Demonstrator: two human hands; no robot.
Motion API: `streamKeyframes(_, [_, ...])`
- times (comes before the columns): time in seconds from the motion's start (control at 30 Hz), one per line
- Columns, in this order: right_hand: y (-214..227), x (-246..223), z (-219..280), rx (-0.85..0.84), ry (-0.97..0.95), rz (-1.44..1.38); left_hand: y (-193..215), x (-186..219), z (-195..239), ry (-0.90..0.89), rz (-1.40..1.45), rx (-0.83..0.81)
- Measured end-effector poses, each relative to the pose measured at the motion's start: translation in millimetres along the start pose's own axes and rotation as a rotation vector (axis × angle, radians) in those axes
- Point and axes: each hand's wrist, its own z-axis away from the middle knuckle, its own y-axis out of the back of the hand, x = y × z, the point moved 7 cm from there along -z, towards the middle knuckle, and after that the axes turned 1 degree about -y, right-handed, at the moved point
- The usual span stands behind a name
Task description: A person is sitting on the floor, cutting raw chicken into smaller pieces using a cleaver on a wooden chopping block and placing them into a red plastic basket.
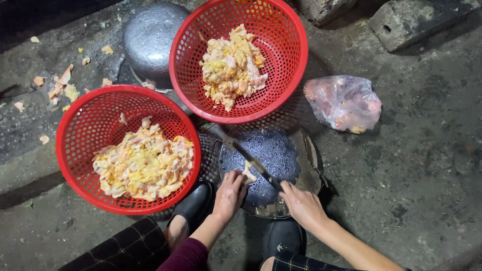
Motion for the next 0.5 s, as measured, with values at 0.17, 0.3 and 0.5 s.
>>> streamKeyframes(0.17, [-4, -1, 48, -0.057, -0.007, 0.082, -13, -6, -1, 0.005, -0.005, -0.038])
streamKeyframes(0.3, [-22, -2, 31, -0.131, -0.044, 0.072, -20, -9, -2, -0.018, 0.015, -0.039])
streamKeyframes(0.5, [-31, -9, -20, -0.092, -0.065, -0.006, -25, -15, 3, -0.033, -0.051, -0.058])
